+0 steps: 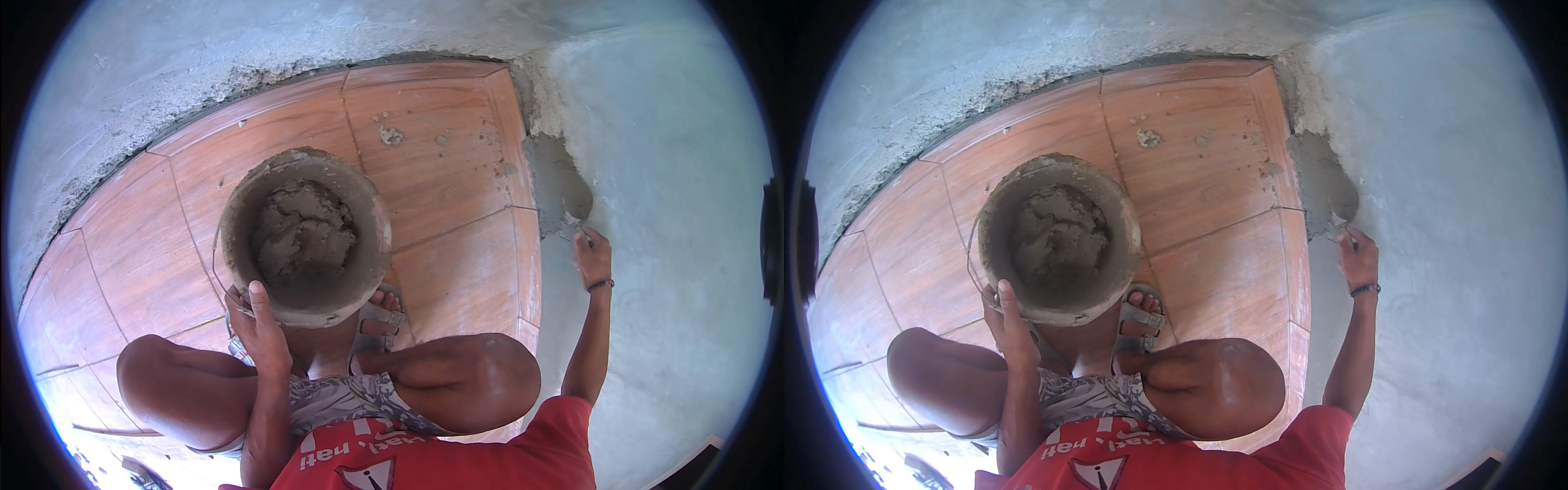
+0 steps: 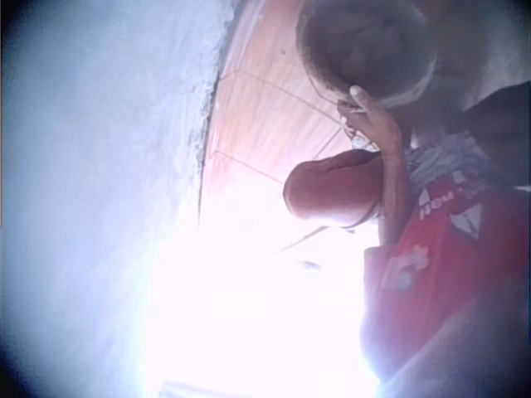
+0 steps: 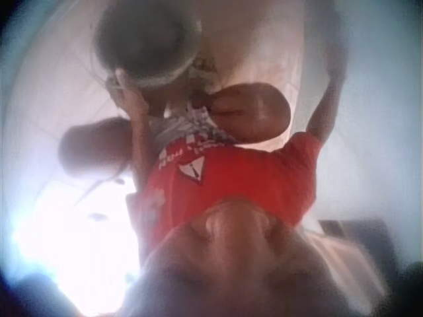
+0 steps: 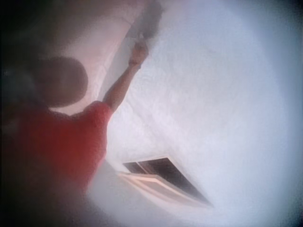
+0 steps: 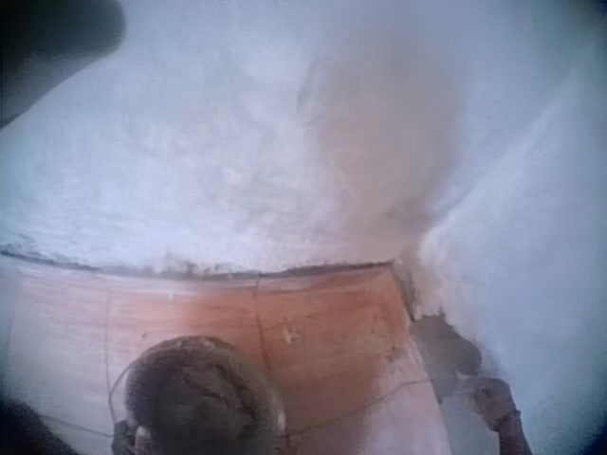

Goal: The person scoops cement from a bucket using a trowel and applies it to the corner where the wall meets the tiled floor. They repeatedly smooth the cement along the baseboard area to fill gaps and create a finished edge.

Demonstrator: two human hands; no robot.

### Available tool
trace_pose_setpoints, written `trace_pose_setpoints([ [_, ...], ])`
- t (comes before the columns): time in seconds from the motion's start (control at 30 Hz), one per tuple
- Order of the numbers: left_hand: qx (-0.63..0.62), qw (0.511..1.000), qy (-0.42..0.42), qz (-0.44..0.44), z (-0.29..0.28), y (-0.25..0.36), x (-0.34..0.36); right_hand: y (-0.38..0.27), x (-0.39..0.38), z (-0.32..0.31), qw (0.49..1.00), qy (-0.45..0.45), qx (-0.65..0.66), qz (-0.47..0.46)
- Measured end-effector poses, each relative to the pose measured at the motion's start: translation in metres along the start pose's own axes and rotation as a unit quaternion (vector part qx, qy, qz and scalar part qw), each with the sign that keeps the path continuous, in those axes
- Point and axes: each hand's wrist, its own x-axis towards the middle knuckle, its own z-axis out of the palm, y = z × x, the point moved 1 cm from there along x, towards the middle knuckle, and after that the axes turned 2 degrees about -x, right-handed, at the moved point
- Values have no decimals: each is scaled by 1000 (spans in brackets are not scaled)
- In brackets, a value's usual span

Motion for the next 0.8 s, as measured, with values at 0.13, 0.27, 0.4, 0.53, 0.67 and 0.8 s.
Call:
trace_pose_setpoints([
  [0.13,11,1000,16,-14,-2,0,-1,-28,-20,-6,999,39,-14,-32],
  [0.27,15,998,-31,-53,-10,-2,1,-8,4,28,984,-9,-118,-136],
  [0.4,4,1000,4,-26,4,0,-1,2,53,69,951,29,-240,-191],
  [0.53,-5,1000,17,-17,-4,-8,1,-42,55,46,999,-29,-13,-40],
  [0.67,-40,999,-1,-34,-6,-10,-1,-47,30,-2,998,26,33,-52],
  [0.8,-74,997,-2,-34,0,-13,-3,-52,-3,-26,994,65,81,-31],
])
